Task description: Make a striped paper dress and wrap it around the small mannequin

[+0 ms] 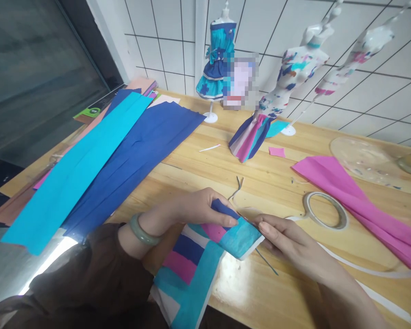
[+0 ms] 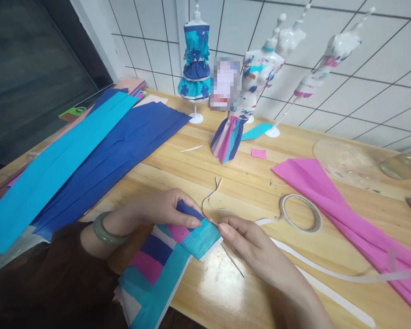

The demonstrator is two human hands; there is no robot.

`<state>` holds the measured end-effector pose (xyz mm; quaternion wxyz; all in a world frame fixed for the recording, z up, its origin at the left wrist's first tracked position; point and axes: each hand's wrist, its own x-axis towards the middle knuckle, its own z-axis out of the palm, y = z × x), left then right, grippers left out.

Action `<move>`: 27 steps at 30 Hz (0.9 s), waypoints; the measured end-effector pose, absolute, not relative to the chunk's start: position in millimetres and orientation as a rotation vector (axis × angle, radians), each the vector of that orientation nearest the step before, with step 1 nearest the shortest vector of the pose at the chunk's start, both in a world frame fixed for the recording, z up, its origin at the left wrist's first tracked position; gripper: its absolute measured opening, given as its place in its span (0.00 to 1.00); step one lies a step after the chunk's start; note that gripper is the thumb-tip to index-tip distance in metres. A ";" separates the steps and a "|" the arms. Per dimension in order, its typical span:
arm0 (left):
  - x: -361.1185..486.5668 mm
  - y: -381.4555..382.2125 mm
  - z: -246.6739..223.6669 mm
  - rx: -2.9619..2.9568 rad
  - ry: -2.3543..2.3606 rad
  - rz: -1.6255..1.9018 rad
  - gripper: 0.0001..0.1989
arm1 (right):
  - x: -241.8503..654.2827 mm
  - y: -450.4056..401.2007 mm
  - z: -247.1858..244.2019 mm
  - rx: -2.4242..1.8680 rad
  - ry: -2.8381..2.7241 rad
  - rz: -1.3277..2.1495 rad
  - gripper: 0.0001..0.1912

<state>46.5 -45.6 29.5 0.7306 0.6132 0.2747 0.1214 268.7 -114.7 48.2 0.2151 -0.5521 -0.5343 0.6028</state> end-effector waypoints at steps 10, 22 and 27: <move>50.2 -44.9 33.4 1.289 0.616 0.269 0.05 | 268.4 -113.3 48.5 -1.508 -1.525 1.642 0.18; 50.7 -44.9 35.5 1.314 0.679 0.259 0.07 | 265.8 -113.4 47.5 -1.527 -1.503 1.628 0.17; 50.5 -45.0 34.8 1.309 0.671 0.253 0.07 | 266.2 -115.0 45.0 -1.543 -1.578 1.636 0.19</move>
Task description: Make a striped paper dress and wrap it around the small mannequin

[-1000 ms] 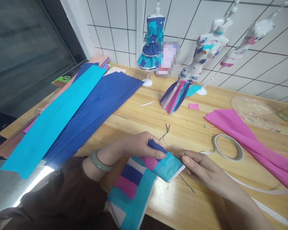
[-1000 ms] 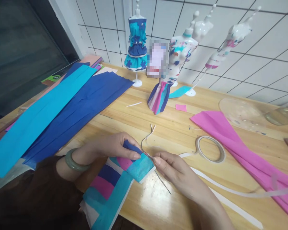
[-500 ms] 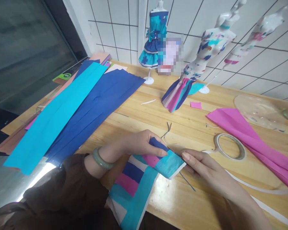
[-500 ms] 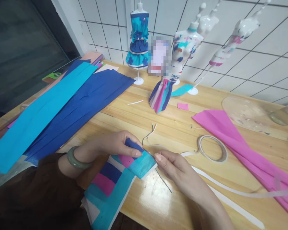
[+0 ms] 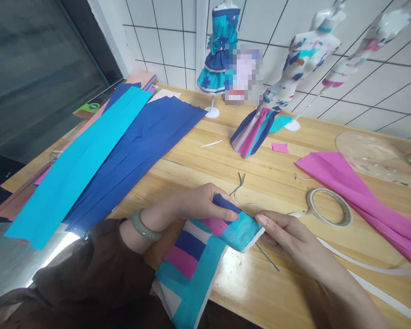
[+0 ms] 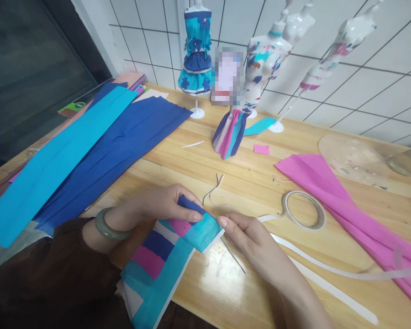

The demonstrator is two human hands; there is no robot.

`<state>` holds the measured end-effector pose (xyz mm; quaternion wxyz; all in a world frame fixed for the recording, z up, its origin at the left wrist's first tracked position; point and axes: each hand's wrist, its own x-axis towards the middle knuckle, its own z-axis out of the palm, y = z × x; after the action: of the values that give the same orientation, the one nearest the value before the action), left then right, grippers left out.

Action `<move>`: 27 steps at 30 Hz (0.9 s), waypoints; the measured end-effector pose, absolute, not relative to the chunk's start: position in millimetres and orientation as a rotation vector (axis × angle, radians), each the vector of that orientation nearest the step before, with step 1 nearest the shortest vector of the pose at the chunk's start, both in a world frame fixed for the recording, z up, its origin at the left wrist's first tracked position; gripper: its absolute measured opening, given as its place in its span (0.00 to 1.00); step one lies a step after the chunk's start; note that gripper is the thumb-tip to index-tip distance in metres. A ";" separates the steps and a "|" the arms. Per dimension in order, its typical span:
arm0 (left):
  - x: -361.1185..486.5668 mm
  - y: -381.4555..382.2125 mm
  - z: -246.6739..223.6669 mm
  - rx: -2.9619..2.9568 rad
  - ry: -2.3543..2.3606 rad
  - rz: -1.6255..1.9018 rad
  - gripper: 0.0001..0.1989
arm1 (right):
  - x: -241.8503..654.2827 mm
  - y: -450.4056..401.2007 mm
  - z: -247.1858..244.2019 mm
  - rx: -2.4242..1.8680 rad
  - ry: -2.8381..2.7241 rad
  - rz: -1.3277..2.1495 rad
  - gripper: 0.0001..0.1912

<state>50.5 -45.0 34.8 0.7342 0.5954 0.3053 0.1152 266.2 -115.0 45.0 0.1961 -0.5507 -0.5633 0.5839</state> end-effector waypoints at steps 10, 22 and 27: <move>50.6 -45.4 35.0 1.305 0.663 0.263 0.07 | 262.7 -112.9 43.2 -1.542 -1.481 1.490 0.18; 48.2 -43.2 36.3 1.279 0.685 0.311 0.05 | 275.8 -112.5 36.1 -1.653 -1.415 1.289 0.25; 25.6 -28.5 40.8 0.947 0.714 0.624 0.05 | 285.3 -107.8 30.1 -1.692 -1.239 1.075 0.22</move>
<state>25.6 -28.5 40.8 0.7838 0.4388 0.3307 0.2894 285.3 -107.8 30.1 0.3825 -0.6635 -0.4857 0.4214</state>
